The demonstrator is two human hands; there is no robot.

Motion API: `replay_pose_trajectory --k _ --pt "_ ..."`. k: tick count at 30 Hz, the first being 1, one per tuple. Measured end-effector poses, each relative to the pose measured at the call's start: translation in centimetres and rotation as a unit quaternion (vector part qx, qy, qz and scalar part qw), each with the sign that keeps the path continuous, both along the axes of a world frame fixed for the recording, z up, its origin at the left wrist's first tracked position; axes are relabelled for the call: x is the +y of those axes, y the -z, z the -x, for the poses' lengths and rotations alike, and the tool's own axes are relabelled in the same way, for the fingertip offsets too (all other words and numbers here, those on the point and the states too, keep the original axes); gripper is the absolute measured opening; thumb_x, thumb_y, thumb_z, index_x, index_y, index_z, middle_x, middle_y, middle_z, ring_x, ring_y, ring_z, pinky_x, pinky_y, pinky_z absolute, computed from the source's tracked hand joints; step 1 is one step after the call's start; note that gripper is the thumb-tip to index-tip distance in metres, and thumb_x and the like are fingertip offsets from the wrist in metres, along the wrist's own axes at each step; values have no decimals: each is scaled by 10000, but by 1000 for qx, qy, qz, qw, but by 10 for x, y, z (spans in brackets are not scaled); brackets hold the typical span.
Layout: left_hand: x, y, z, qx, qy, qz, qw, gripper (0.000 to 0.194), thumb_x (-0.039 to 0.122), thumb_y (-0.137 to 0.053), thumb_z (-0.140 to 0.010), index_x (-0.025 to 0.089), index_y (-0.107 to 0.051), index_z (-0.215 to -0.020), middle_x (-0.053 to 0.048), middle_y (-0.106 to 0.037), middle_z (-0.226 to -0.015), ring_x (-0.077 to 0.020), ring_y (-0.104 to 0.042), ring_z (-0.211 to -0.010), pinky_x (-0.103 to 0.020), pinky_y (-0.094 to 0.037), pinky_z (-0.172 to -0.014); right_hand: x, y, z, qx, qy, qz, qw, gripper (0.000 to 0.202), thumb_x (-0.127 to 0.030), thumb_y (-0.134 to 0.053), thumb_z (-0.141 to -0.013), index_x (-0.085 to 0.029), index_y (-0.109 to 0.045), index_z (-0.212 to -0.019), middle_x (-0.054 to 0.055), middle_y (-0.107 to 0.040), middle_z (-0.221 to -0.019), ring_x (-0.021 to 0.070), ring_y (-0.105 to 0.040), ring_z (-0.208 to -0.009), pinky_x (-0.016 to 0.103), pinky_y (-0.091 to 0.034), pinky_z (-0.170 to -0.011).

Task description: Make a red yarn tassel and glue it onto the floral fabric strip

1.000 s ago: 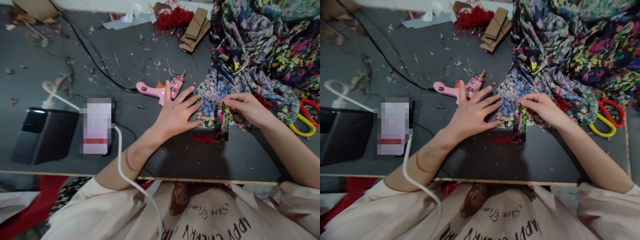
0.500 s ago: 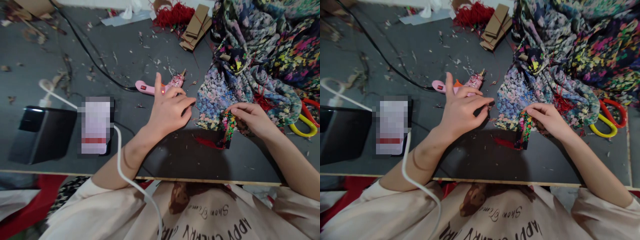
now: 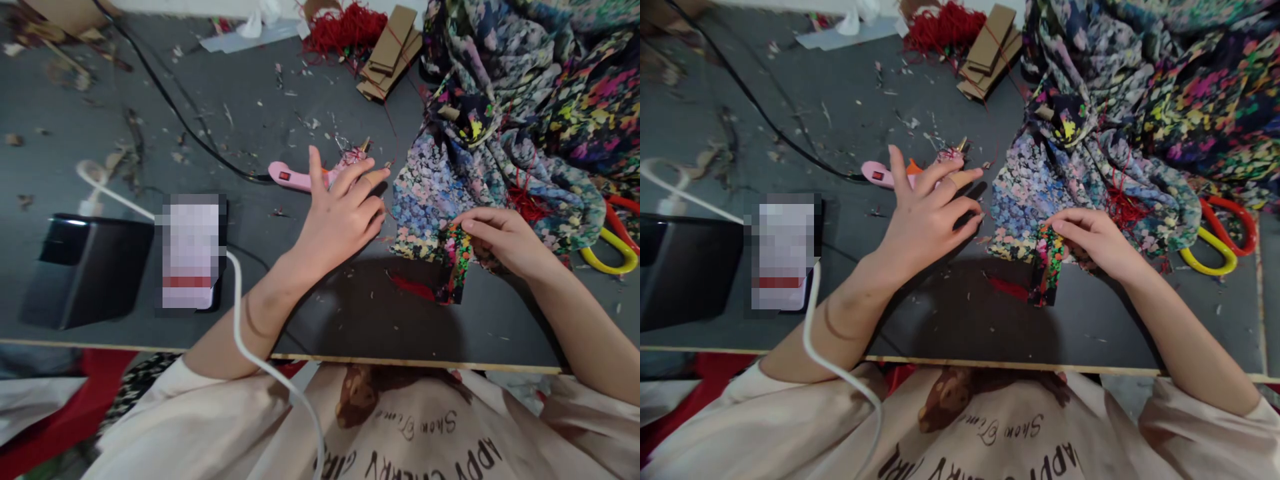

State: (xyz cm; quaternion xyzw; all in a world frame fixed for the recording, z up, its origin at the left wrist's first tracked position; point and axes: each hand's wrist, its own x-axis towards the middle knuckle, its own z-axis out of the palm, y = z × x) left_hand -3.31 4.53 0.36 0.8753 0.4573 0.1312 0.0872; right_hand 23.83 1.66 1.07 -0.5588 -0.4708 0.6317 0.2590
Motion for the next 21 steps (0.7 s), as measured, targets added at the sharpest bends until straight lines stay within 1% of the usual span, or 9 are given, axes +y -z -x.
replay_pose_trajectory --k 7,11,12,14,15,16,17,19,21 --pt "3 -19 1 -45 3 -28 999 223 357 -541 -916 242 -605 -735 62 -587 -1353 -267 -419 -1382 -674 53 -1202 0 2 -1 28 14 21 999 232 -402 -698 -806 -182 -719 -876 -79 -392 -473 36 -319 -381 173 -231 -343" --pt "14 -27 19 -36 -90 -71 993 294 433 -491 -931 245 -607 -736 63 -592 -1337 -257 -434 -1362 -648 -25 -1218 -1 1 -2 28 19 25 999 241 -413 -703 -800 -185 -709 -878 -85 -382 -466 38 -308 -367 170 -232 -322" --pt "18 -27 26 -41 -134 -101 985 297 448 -465 -940 252 -617 -777 56 -590 -1334 -252 -452 -1345 -650 -25 -1213 -2 2 -1 29 19 29 999 244 -416 -701 -800 -186 -706 -880 -87 -377 -463 40 -304 -362 170 -234 -315" --pt "26 -23 41 -48 -243 -171 954 306 377 -342 -978 277 -588 -1130 27 -453 -1468 -267 -359 -1414 -685 61 -1178 -2 2 -1 31 19 37 999 249 -424 -694 -802 -189 -700 -886 -90 -370 -458 43 -295 -352 172 -233 -301" --pt "29 -20 47 -46 -274 -193 941 429 323 -320 -958 258 -416 -1371 -1 -333 -1548 -299 -258 -1463 -705 100 -1154 -2 3 -1 30 19 39 999 251 -425 -692 -803 -190 -699 -888 -90 -372 -458 44 -296 -350 172 -232 -298" --pt "31 -18 51 -41 -277 -171 945 566 285 -347 -926 229 -251 -1481 -24 -278 -1575 -298 -234 -1471 -699 50 -1165 -2 3 -1 28 20 37 999 248 -423 -691 -804 -189 -698 -886 -89 -378 -459 43 -299 -349 171 -232 -298" --pt "31 -16 53 -32 -253 -109 961 629 275 -399 -908 222 -206 -1505 -36 -292 -1573 -285 -264 -1460 -674 -34 -1187 -2 3 -1 27 20 34 999 245 -419 -693 -804 -187 -698 -883 -87 -387 -460 42 -306 -350 170 -232 -300" --pt "29 -15 51 -19 -219 -62 974 414 257 -452 -888 253 -532 -1294 -15 -431 -1501 -270 -375 -1405 -641 -132 -1194 -1 3 -1 24 21 29 999 237 -410 -694 -804 -186 -699 -879 -86 -395 -461 40 -317 -351 167 -235 -304" --pt "22 -19 44 -20 -135 -64 989 228 260 -483 -885 230 -676 -1003 -18 -538 -1408 -262 -449 -1354 -637 -167 -1187 -1 2 -1 24 21 28 999 232 -404 -690 -807 -184 -698 -878 -88 -392 -460 37 -316 -349 165 -233 -303"
